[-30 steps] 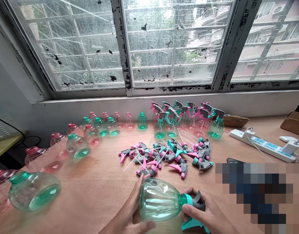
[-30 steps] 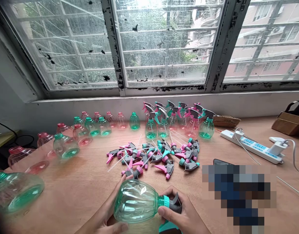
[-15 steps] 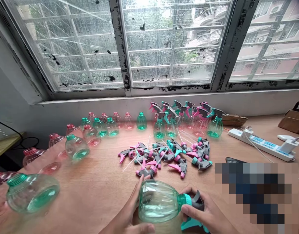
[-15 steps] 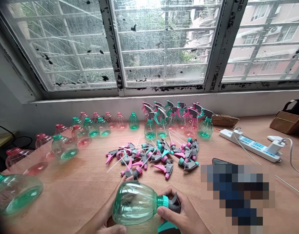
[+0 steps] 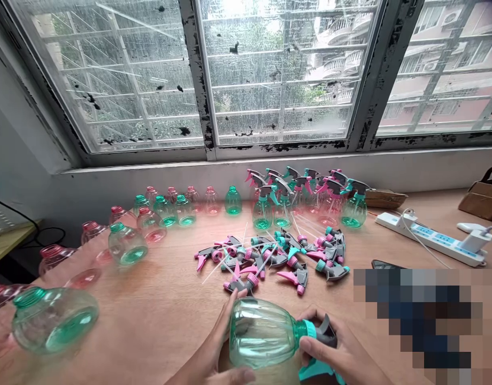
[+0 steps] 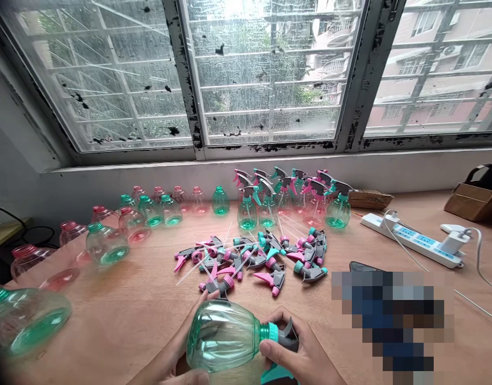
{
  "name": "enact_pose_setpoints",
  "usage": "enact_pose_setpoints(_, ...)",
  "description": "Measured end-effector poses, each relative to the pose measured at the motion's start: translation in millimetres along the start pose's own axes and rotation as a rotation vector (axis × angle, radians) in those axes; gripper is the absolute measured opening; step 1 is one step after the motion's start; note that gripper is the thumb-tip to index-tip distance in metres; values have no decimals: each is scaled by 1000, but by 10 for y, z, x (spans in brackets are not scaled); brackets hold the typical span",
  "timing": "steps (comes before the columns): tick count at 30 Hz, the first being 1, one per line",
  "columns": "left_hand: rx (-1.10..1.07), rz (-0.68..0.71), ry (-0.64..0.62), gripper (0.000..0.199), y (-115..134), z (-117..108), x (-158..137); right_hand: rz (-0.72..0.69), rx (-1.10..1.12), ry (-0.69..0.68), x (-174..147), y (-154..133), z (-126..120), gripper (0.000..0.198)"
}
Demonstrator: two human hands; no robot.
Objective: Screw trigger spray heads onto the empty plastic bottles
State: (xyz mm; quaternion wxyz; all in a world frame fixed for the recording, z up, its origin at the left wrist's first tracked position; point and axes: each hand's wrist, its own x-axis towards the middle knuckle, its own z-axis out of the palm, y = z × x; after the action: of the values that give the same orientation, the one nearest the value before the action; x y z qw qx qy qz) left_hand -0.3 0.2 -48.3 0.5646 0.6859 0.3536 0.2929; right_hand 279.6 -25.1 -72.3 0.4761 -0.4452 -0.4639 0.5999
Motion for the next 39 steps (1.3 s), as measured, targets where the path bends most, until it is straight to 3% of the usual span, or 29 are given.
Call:
enact_pose_setpoints(7,54,17,31,94,31,12,17,33,3,22,-13,-6,-12,47)
enact_pose_setpoints(17,180,104,45,62,-1,5,9,-3,18,-22,16,36,-12,44)
enact_pose_setpoints(24,34,49,10,101,-32,5,20,8,59,-25,13,54,-11,49)
enact_pose_setpoints(28,95,35,24,94,-12,7,18,13,40,-5,6,36,-10,50)
enact_pose_setpoints(33,161,108,32,68,10,19,19,-3,43,-27,10,28,-7,45)
enact_pose_setpoints(39,78,52,19,106,-27,-2,12,41,63,-34,1,13,-6,49)
